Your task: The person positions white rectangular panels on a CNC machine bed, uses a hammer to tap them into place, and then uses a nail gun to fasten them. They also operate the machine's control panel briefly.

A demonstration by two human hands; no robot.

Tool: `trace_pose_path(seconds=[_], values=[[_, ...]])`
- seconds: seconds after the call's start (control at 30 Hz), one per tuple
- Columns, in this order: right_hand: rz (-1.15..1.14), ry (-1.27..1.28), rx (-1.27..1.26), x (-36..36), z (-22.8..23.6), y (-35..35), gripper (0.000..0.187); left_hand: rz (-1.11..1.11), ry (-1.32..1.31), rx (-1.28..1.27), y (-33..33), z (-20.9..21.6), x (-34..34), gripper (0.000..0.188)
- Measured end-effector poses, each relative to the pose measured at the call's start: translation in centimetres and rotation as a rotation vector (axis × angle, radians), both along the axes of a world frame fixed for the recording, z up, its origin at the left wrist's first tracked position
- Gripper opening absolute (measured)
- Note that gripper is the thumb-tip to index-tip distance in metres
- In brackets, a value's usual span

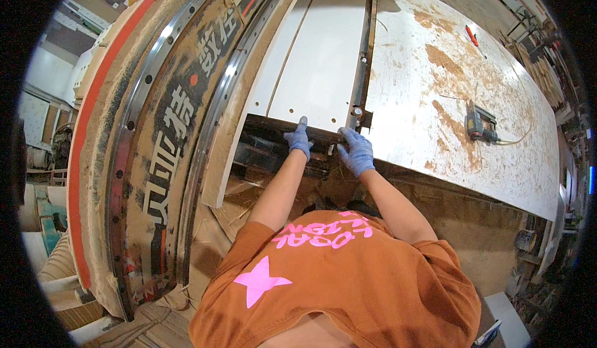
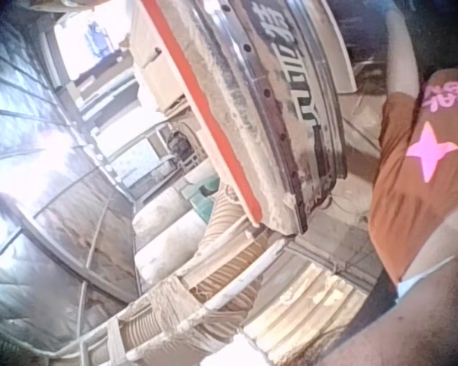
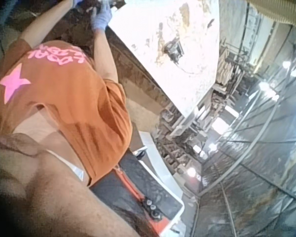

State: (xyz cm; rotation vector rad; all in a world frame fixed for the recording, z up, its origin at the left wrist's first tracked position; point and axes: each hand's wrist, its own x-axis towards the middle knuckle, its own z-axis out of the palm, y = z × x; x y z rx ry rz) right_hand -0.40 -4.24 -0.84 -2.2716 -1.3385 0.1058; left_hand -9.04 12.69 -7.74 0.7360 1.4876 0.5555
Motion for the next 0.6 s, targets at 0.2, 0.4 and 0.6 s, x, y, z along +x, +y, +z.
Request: trace_pose_path(seconds=[0.2, 0.4, 0.6], values=[[-0.014, 0.077, -0.075, 0.1, 0.2, 0.0, 0.049, -0.013, 0.002, -0.017, 0.0, 0.5, 0.0, 0.119], [-0.009, -0.003, 0.034, -0.1, 0.3, -0.1, 0.046, -0.021, 0.014, -0.024, -0.4, 1.0, 0.0, 0.121], [-0.003, 0.011, 0.047, -0.3, 0.6, 0.2, 0.047, -0.028, 0.043, -0.016, 0.0, 0.0, -0.1, 0.121]])
